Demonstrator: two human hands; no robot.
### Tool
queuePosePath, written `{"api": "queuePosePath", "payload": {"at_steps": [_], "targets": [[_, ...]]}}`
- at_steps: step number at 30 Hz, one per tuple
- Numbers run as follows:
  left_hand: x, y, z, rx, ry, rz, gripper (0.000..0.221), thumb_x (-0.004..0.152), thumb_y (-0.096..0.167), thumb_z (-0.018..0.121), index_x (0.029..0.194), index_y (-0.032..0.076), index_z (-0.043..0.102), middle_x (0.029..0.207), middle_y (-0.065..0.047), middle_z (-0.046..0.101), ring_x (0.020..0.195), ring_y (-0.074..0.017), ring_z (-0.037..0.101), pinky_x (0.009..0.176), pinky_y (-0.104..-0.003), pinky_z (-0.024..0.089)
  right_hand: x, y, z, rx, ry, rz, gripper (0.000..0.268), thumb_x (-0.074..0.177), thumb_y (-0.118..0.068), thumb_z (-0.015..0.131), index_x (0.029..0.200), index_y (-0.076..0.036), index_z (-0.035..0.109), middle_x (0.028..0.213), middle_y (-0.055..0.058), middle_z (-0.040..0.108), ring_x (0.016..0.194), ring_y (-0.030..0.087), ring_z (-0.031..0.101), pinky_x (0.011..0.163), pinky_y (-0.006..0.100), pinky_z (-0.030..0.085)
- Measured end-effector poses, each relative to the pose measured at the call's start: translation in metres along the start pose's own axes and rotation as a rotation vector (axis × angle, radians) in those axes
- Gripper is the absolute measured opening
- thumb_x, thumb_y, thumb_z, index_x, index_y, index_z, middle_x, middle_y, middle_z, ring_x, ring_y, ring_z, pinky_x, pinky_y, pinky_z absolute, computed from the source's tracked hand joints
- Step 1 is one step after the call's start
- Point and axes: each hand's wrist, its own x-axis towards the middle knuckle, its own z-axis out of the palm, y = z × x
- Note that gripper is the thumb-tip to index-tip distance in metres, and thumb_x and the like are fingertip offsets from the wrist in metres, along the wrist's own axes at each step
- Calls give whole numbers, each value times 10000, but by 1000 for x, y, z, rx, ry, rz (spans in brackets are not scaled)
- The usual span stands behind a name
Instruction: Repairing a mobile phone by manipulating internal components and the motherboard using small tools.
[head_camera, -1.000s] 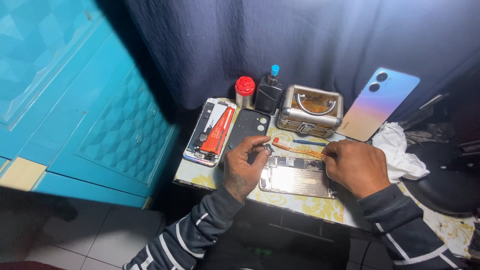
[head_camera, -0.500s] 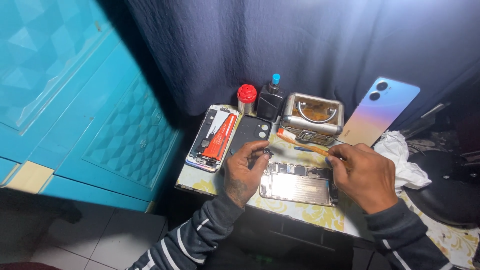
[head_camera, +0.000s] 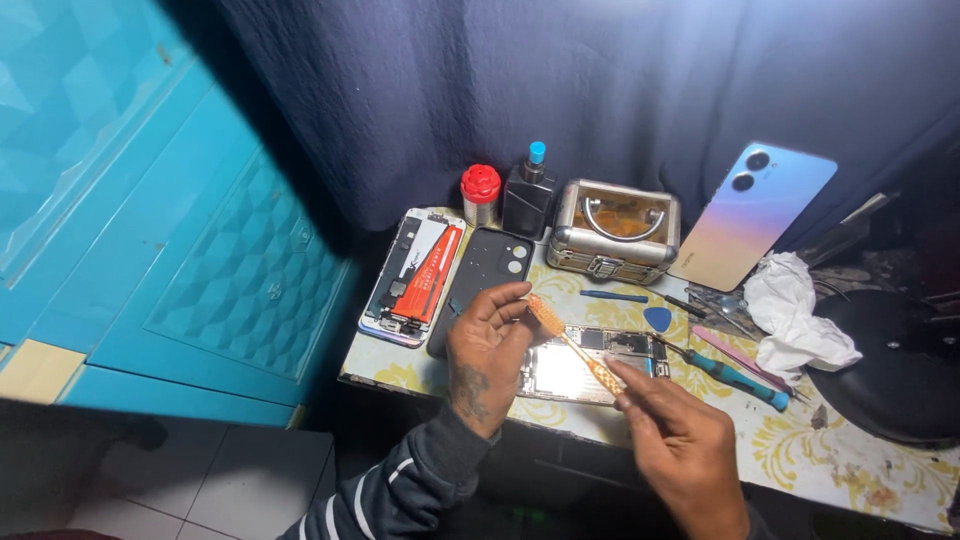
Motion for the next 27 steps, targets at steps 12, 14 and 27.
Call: {"api": "queuePosePath", "payload": {"at_steps": [12, 14, 27], "targets": [[-11, 41, 4, -361, 19, -444, 491, 869, -23, 667, 1343, 66, 575, 1038, -198, 722, 924, -287, 720, 800, -384, 626, -1, 19, 9, 55, -43, 8, 448, 864, 33, 621, 1263, -112, 764, 981, 71, 810, 816, 133, 738, 766, 236, 559], [-12, 40, 3, -358, 5, -456, 515, 865, -57, 653, 1357, 71, 569, 1034, -195, 723, 937, -288, 721, 819, -388, 627, -3, 20, 9, 50, -33, 10, 446, 864, 36, 624, 1259, -114, 766, 966, 66, 807, 802, 129, 729, 734, 236, 545], [-8, 34, -4, -393, 84, -535, 683, 807, -30, 687, 1453, 101, 508, 921, -144, 628, 860, -262, 682, 862, -477, 629, -22, 37, -1, -54, -4, -35, 474, 841, 69, 618, 1232, -144, 779, 882, 27, 779, 717, 113, 690, 655, 232, 522]]}}
